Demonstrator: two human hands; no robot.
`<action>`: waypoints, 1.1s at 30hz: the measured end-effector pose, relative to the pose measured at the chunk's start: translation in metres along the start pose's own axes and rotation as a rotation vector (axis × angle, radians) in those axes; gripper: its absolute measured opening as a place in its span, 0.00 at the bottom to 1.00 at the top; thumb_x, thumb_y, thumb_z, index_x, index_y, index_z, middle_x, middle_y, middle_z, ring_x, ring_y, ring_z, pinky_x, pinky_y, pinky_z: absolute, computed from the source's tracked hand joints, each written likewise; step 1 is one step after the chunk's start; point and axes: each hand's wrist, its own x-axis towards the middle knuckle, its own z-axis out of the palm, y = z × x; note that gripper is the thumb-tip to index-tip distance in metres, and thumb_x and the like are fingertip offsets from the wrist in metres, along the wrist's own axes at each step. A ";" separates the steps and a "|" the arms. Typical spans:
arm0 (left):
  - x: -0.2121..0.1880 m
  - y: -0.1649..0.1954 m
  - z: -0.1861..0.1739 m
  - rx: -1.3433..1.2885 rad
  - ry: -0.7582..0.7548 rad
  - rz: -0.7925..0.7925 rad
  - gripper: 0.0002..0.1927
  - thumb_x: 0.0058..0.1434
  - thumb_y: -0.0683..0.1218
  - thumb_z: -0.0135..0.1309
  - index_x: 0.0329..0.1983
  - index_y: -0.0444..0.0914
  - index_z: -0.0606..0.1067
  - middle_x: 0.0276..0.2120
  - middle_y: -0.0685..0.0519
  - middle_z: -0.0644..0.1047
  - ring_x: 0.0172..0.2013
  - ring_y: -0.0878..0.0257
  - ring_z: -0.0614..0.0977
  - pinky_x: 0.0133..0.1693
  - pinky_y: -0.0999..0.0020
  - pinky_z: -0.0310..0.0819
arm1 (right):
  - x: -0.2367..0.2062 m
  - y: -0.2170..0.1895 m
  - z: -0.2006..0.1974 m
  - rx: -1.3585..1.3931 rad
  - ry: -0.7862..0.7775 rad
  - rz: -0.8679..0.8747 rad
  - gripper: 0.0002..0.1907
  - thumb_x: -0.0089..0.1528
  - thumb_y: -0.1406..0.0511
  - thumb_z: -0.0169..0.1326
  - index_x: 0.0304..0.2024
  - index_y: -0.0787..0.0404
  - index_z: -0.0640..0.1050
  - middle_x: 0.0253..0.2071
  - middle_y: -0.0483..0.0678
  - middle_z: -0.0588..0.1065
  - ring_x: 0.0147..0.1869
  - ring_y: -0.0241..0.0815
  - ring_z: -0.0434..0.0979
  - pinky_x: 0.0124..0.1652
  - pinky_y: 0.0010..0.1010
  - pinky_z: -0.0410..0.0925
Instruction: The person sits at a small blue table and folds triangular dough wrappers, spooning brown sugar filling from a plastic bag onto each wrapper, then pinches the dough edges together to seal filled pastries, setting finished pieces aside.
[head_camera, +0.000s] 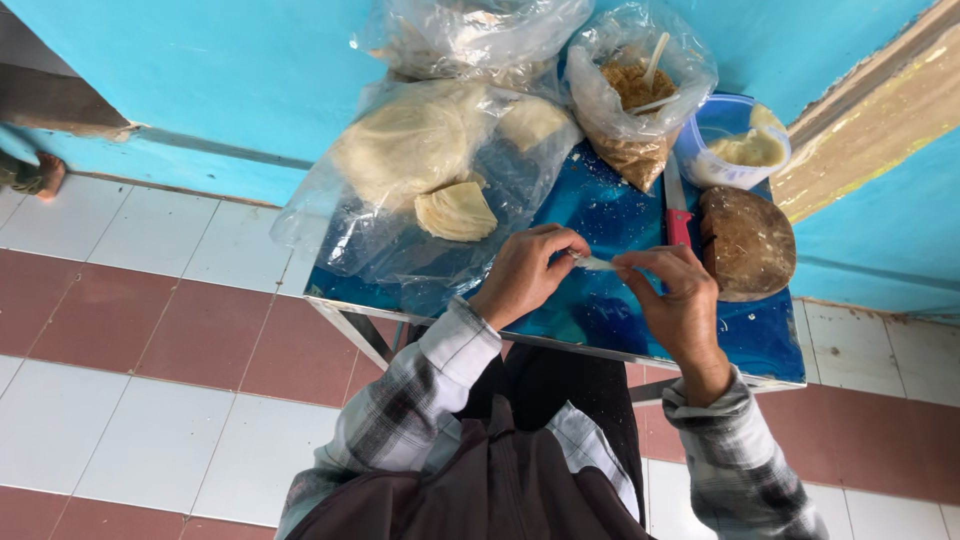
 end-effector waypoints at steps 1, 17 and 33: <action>-0.003 -0.002 0.000 0.068 -0.027 0.036 0.06 0.61 0.38 0.57 0.40 0.39 0.81 0.39 0.53 0.81 0.40 0.55 0.83 0.45 0.60 0.74 | -0.002 -0.004 0.000 -0.060 -0.015 -0.085 0.09 0.59 0.71 0.64 0.42 0.57 0.84 0.40 0.44 0.81 0.47 0.42 0.80 0.49 0.33 0.71; -0.053 -0.004 -0.020 0.330 -0.078 0.179 0.08 0.58 0.41 0.58 0.41 0.39 0.81 0.47 0.50 0.78 0.49 0.53 0.79 0.61 0.50 0.66 | 0.032 0.074 -0.040 -0.299 0.046 -0.207 0.05 0.73 0.69 0.55 0.50 0.61 0.80 0.45 0.54 0.80 0.48 0.53 0.81 0.50 0.38 0.71; -0.055 -0.010 -0.025 0.265 -0.050 0.158 0.10 0.59 0.42 0.58 0.43 0.37 0.81 0.47 0.49 0.78 0.50 0.51 0.79 0.57 0.54 0.71 | 0.165 0.223 -0.034 -0.743 -0.376 0.195 0.21 0.55 0.40 0.65 0.43 0.40 0.87 0.75 0.46 0.63 0.78 0.62 0.47 0.62 0.79 0.22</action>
